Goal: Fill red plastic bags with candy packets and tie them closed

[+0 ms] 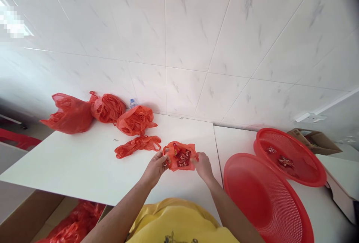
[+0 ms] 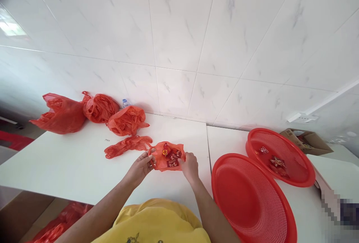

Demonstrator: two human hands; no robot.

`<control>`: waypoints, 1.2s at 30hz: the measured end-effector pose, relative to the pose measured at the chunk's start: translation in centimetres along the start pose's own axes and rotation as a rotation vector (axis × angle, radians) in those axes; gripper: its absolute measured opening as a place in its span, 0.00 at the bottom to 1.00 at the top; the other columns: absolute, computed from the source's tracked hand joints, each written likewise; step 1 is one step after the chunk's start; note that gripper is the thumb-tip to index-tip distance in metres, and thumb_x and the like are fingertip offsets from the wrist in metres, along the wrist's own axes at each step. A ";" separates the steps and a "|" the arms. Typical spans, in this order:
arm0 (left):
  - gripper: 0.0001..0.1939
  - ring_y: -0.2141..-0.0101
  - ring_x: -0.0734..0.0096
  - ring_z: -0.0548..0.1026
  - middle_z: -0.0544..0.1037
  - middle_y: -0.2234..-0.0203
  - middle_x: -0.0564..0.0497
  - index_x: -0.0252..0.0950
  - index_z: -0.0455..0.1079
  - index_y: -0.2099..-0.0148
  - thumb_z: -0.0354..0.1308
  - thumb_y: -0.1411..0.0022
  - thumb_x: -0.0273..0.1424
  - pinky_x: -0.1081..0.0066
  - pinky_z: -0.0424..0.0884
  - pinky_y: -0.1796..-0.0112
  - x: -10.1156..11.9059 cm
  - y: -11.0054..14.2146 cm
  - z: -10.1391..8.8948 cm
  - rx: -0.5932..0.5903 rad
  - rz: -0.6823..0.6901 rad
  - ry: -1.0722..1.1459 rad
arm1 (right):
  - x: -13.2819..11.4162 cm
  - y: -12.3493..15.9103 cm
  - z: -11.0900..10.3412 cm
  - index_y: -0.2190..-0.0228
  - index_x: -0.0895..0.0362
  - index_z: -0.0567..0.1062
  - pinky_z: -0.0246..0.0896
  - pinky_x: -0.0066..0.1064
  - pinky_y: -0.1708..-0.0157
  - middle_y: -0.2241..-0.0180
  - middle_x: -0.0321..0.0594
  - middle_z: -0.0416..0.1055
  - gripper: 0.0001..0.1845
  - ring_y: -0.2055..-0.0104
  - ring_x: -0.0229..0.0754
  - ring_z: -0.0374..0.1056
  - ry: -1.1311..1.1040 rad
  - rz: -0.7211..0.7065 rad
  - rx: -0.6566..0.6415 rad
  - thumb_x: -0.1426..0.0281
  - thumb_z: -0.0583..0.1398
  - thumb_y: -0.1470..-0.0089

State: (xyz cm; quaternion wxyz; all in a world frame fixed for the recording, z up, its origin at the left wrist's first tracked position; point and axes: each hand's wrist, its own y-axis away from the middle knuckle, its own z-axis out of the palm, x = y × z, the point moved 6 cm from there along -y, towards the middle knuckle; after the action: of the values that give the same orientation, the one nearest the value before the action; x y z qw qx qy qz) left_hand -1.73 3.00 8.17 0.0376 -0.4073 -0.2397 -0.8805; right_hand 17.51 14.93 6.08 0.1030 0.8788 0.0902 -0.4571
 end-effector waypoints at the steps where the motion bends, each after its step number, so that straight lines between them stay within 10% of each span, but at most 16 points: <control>1: 0.21 0.72 0.76 0.70 0.73 0.73 0.54 0.36 0.71 0.52 0.68 0.48 0.34 0.73 0.67 0.66 0.3 -0.1 -0.2 0.006 0.012 -0.006 | -0.7 -0.4 -0.3 0.78 0.52 0.67 0.59 0.36 0.66 0.74 0.37 0.67 0.10 0.69 0.45 0.64 0.015 -0.001 -0.040 0.60 0.59 0.53; 9: 0.21 0.71 0.78 0.70 0.71 0.72 0.55 0.37 0.71 0.51 0.68 0.48 0.32 0.75 0.66 0.67 3.9 0.0 -1.8 0.063 0.155 -0.010 | -8.5 1.4 -5.3 0.77 0.53 0.64 0.50 0.28 0.72 0.78 0.30 0.58 0.17 0.74 0.36 0.53 -0.283 -0.174 -0.179 0.56 0.57 0.46; 18: 0.18 0.70 0.73 0.70 0.74 0.71 0.53 0.38 0.75 0.54 0.68 0.48 0.35 0.69 0.67 0.61 4.0 0.4 0.3 0.013 0.151 -0.173 | -5.6 2.2 -6.9 0.73 0.52 0.70 0.59 0.37 0.53 0.61 0.39 0.70 0.13 0.58 0.45 0.65 -0.172 -0.158 0.095 0.55 0.59 0.49; 22: 0.18 0.67 0.69 0.70 0.75 0.70 0.52 0.39 0.76 0.52 0.66 0.47 0.35 0.67 0.66 0.59 4.7 0.3 1.3 -0.038 0.209 -0.337 | -4.2 1.8 -6.6 0.71 0.52 0.73 0.58 0.40 0.47 0.49 0.43 0.70 0.16 0.47 0.50 0.64 -0.411 -0.049 -0.006 0.52 0.62 0.52; 28: 0.04 0.70 0.67 0.68 0.75 0.71 0.49 0.41 0.79 0.67 0.62 0.44 0.31 0.69 0.60 0.67 6.3 1.4 3.4 -0.050 0.459 -0.816 | -3.4 2.7 -4.3 0.77 0.52 0.65 0.60 0.31 0.68 0.81 0.29 0.59 0.19 0.77 0.35 0.58 -0.934 0.061 -0.199 0.53 0.61 0.47; 36: 0.05 0.75 0.70 0.64 0.74 0.74 0.51 0.41 0.75 0.73 0.63 0.47 0.26 0.69 0.56 0.73 5.5 2.1 5.9 -0.143 0.487 -0.833 | -3.9 3.8 -3.7 0.59 0.51 0.73 0.44 0.27 0.79 0.82 0.26 0.53 0.18 0.81 0.32 0.45 -0.651 0.104 -0.217 0.53 0.57 0.44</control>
State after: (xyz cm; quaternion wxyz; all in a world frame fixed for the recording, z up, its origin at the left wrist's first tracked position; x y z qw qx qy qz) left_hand -0.67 4.54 16.28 0.1153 -0.7709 -0.0710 -0.6224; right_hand 19.15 12.04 11.69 0.2421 0.6741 0.0558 -0.6956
